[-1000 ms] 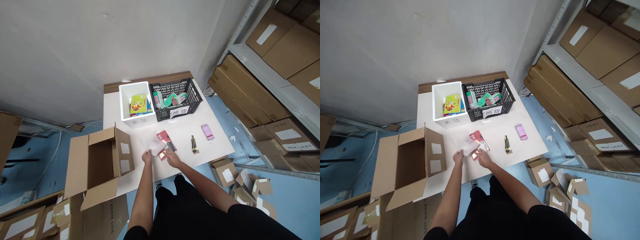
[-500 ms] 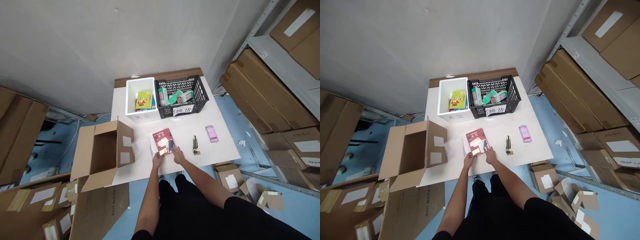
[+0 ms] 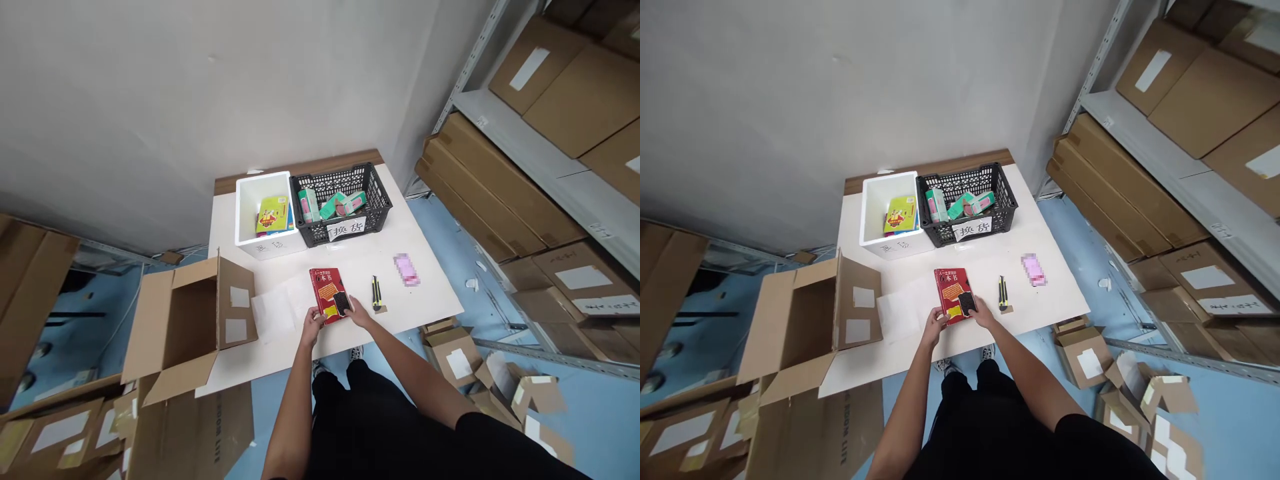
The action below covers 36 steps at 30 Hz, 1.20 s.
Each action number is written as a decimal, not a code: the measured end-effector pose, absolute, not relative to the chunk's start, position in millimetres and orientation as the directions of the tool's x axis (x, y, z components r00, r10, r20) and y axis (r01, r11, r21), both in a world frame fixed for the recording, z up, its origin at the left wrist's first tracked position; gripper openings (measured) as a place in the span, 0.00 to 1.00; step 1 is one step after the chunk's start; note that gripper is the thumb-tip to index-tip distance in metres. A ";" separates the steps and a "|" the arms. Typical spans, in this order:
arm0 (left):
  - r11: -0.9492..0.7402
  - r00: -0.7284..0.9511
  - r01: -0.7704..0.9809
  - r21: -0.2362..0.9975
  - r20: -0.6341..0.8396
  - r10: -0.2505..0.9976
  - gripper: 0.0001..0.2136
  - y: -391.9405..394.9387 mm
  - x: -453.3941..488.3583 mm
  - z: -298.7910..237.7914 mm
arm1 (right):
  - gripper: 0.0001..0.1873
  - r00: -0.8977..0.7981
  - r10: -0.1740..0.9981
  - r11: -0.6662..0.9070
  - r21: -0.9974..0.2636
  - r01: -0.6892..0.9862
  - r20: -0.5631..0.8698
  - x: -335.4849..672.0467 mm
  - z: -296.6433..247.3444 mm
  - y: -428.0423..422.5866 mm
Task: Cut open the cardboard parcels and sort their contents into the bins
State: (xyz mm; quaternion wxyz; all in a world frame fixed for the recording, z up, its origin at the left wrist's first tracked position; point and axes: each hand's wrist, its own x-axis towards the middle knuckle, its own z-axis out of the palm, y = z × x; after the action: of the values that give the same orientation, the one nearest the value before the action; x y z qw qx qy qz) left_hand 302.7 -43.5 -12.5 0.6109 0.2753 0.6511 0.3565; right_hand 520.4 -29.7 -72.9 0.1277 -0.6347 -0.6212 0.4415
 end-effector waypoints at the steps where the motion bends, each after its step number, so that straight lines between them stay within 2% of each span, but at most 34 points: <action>1: 0.570 -0.040 -0.074 0.819 -0.573 0.818 0.25 -44.2 298.6 -1.7 | 0.42 -0.117 0.896 -0.272 -0.738 0.618 -0.429 524.6 -67.1 -24.5; 2: 0.546 0.029 -0.073 0.835 -0.545 0.838 0.26 -45.0 293.5 9.5 | 0.44 -0.090 0.874 -0.364 -0.768 0.527 -0.477 529.4 -59.3 -18.7; 4: 0.506 0.141 -0.086 0.858 -0.492 0.859 0.28 -45.4 282.0 32.2 | 0.51 -0.112 0.827 -0.514 -0.822 0.244 -0.550 540.4 -37.3 -6.1; 6: 0.472 0.184 -0.119 0.874 -0.448 0.875 0.31 -43.1 271.8 54.3 | 0.54 -0.201 0.825 -0.541 -0.841 -0.012 -0.528 551.5 -7.6 6.3; 8: 0.439 0.195 -0.147 0.886 -0.410 0.891 0.37 -37.4 264.4 74.7 | 0.49 -0.273 0.856 -0.491 -0.857 -0.158 -0.439 560.3 26.9 16.5; 11: 0.407 0.205 -0.139 0.903 -0.375 0.904 0.45 -25.1 256.0 99.8 | 0.38 -0.346 0.887 -0.404 -0.876 -0.263 -0.305 566.2 78.1 25.1; 14: 0.360 0.209 -0.119 0.925 -0.331 0.920 0.45 -13.9 245.7 116.4 | 0.37 -0.437 0.867 -0.392 -0.869 -0.301 -0.240 564.2 117.2 26.2; 17: 0.275 0.215 -0.086 0.957 -0.252 0.944 0.42 -3.4 233.1 127.5 | 0.36 -0.433 0.877 -0.370 -0.866 -0.336 -0.207 557.9 141.6 27.9; 21: 0.097 -0.039 0.184 0.978 -0.091 0.995 0.33 16.6 227.7 145.6 | 0.34 -0.330 0.932 -0.265 -0.905 -0.332 -0.152 539.6 164.3 39.1; 23: 0.023 -0.073 0.255 0.967 -0.004 0.997 0.29 28.2 235.0 158.5 | 0.32 -0.259 0.960 -0.185 -0.939 -0.291 -0.109 522.0 174.0 45.7; 26: -0.085 0.111 0.164 0.983 0.067 0.992 0.29 43.4 253.4 179.6 | 0.28 -0.175 0.985 -0.033 -0.977 -0.213 0.005 484.5 184.8 52.2; 28: -0.128 0.175 0.078 0.989 0.113 0.978 0.30 51.1 263.2 191.1 | 0.27 -0.183 0.978 0.071 -0.984 -0.163 0.101 456.7 188.3 54.3; 32: -0.137 0.077 -0.073 0.988 0.143 0.987 0.36 61.5 261.9 200.6 | 0.32 -0.221 0.947 0.223 -0.973 -0.068 0.232 410.9 186.5 59.4; 36: -0.123 -0.038 -0.097 0.988 0.120 0.992 0.40 68.8 240.5 199.4 | 0.33 -0.259 0.927 0.265 -0.963 -0.052 0.270 382.1 178.9 67.1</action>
State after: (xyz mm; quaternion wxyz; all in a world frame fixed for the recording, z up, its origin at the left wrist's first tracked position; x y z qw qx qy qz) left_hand 240.5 68.8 199.4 0.4848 0.4962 0.4510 0.5616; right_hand 382.1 67.1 178.9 0.4964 -0.3521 -0.6215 0.4933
